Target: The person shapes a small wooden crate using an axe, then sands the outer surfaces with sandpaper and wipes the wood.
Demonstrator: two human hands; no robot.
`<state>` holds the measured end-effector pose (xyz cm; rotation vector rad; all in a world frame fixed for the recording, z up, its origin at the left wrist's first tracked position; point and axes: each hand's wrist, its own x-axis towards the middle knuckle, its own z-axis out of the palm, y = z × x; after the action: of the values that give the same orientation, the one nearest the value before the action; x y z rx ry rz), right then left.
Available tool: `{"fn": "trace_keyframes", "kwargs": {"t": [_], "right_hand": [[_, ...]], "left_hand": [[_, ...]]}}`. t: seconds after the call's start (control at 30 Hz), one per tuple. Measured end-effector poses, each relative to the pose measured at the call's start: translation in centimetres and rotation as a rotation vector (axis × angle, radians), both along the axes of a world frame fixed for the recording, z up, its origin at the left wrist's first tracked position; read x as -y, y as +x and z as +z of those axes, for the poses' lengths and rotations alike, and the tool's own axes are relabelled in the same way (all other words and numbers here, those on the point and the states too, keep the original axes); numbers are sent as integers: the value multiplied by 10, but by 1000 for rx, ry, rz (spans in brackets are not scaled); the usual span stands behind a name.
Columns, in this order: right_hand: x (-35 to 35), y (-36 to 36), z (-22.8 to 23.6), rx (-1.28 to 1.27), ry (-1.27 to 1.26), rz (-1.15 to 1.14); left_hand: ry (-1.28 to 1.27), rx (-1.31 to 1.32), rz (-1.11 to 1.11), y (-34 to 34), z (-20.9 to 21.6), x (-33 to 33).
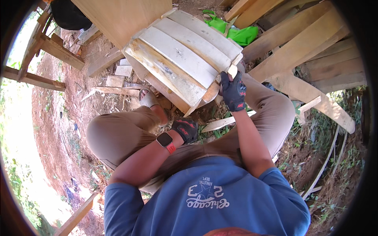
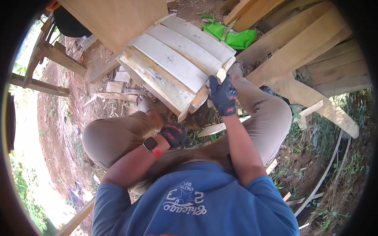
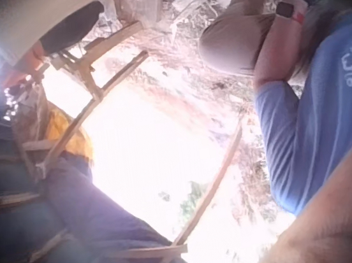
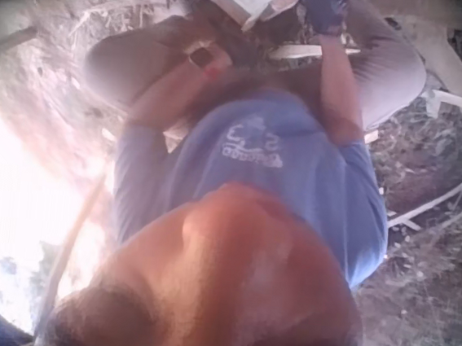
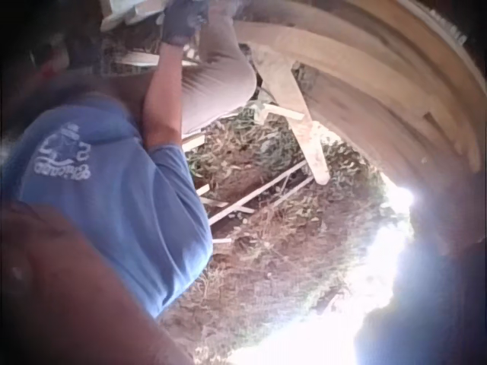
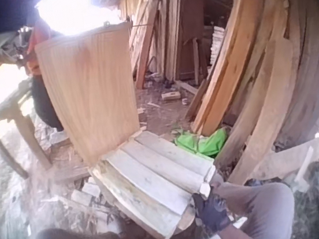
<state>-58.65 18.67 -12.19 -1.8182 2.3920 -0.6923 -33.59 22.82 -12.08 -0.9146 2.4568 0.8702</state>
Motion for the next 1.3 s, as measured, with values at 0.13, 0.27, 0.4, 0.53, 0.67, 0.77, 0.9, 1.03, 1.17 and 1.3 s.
{"fn": "trace_keyframes", "kwargs": {"t": [0.13,0.27,0.4,0.53,0.67,0.77,0.9,1.03,1.17,1.3], "right_hand": [[3,10,-4,175,-169,-34],[4,-6,-9,74,-132,40],[-2,5,-10,249,-119,-32],[-7,2,-10,214,-111,-55],[-1,3,-15,219,-208,-95],[-4,7,13,344,-145,-75],[-11,7,-1,199,-23,-33],[-3,0,45,496,-245,-234],[7,-55,106,773,-472,-203],[6,-72,173,591,-366,-33]], "left_hand": [[-100,-71,-35,10,-12,-4],[-56,-29,-25,-1,-8,6],[-62,-42,-45,7,-9,-2],[62,32,-94,-1,-12,1],[-47,-48,-58,3,-11,2],[99,-54,-16,2,-45,3],[18,41,-81,4,-24,5],[50,117,-45,4,6,12],[194,-118,-338,22,-5,23],[459,-28,-100,6,144,52]]}}
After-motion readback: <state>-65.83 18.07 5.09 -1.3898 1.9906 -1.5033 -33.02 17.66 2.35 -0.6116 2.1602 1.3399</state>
